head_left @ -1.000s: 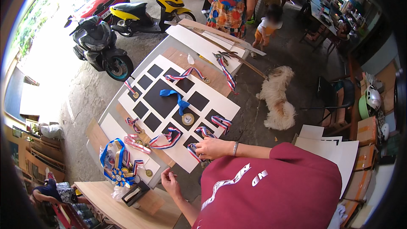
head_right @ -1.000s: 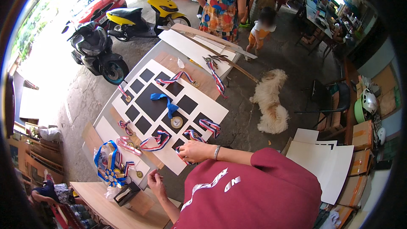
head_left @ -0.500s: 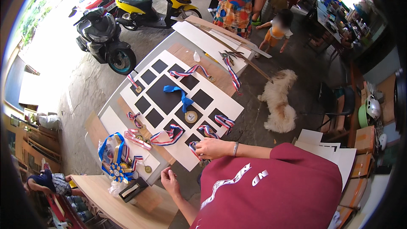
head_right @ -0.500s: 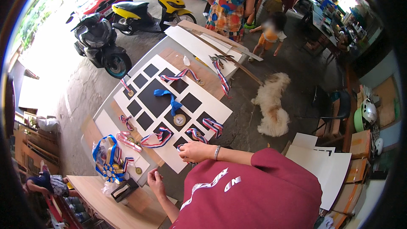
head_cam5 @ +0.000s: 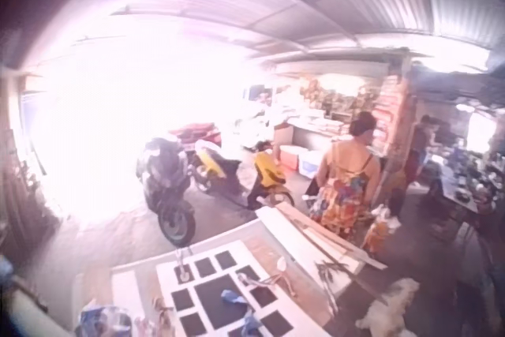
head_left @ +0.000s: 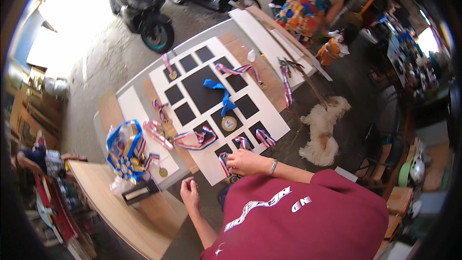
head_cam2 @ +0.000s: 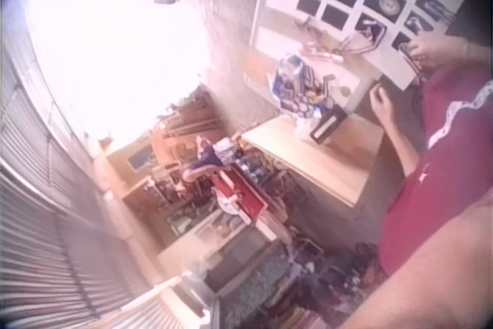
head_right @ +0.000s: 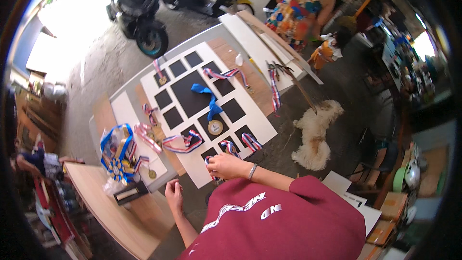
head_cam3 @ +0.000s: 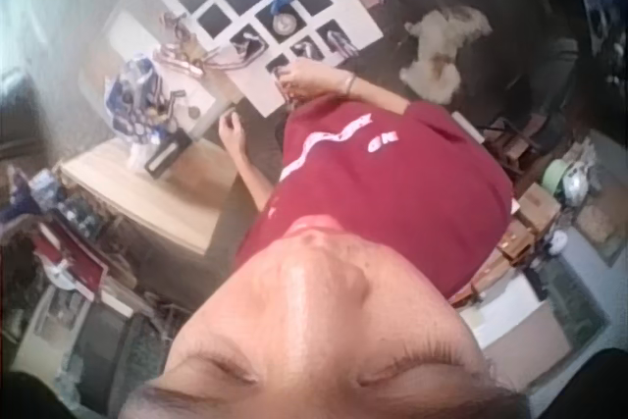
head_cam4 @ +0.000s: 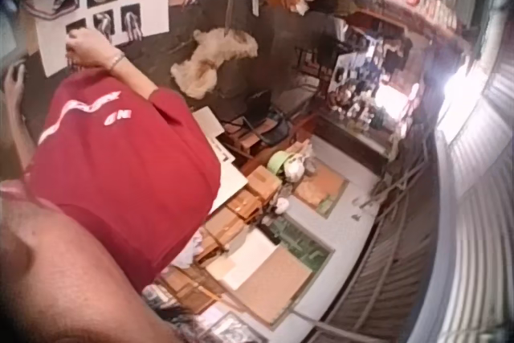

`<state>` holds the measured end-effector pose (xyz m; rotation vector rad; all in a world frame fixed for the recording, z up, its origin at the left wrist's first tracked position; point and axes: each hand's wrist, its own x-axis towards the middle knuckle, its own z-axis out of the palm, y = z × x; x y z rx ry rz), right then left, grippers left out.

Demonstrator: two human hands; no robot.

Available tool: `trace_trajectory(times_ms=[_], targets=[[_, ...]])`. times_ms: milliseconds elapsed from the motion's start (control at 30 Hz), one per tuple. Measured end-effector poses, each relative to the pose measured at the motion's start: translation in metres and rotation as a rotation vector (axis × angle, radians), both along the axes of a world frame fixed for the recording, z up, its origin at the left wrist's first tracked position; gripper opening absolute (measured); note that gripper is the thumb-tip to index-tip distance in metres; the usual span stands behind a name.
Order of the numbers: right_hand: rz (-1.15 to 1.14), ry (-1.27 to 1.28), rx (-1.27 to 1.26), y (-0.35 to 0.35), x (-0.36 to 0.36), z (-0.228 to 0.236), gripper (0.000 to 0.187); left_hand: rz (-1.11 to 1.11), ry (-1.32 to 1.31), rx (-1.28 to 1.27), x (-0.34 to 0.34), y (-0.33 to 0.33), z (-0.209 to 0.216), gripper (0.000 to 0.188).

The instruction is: The person uses pliers to attach a ribbon to a medal, then applies glue to the back of the medal and places it onto a display board. The person repeats this process with additional medals, arranging them on the board.

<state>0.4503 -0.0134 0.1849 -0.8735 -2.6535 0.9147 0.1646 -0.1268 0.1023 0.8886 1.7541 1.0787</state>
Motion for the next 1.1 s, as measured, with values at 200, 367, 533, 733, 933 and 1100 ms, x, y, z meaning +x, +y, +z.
trace_trajectory(times_ms=[200, 367, 533, 733, 933, 1100], targets=[[-0.030, -0.002, -0.092, 0.031, 0.011, -0.008, 0.015, -0.009, 0.050, -0.109, 0.009, 0.025, 0.006, 0.015], [-0.057, -0.069, -0.194, 0.072, 0.020, -0.013, 0.016, -0.017, 0.065, -0.175, 0.023, 0.056, 0.002, 0.016], [-0.069, 0.006, -0.194, 0.118, 0.027, -0.037, 0.014, -0.073, 0.148, -0.258, 0.033, 0.100, 0.004, 0.016], [0.005, -0.034, -0.270, 0.176, 0.023, -0.073, 0.013, -0.047, 0.208, -0.343, 0.035, 0.137, -0.012, 0.016], [0.064, -0.003, -0.261, 0.230, 0.005, -0.112, 0.013, 0.100, 0.232, -0.276, 0.043, 0.148, -0.033, 0.015], [0.037, 0.033, -0.140, 0.291, -0.029, -0.140, 0.013, 0.105, 0.389, -0.179, 0.030, 0.174, -0.042, 0.015]])
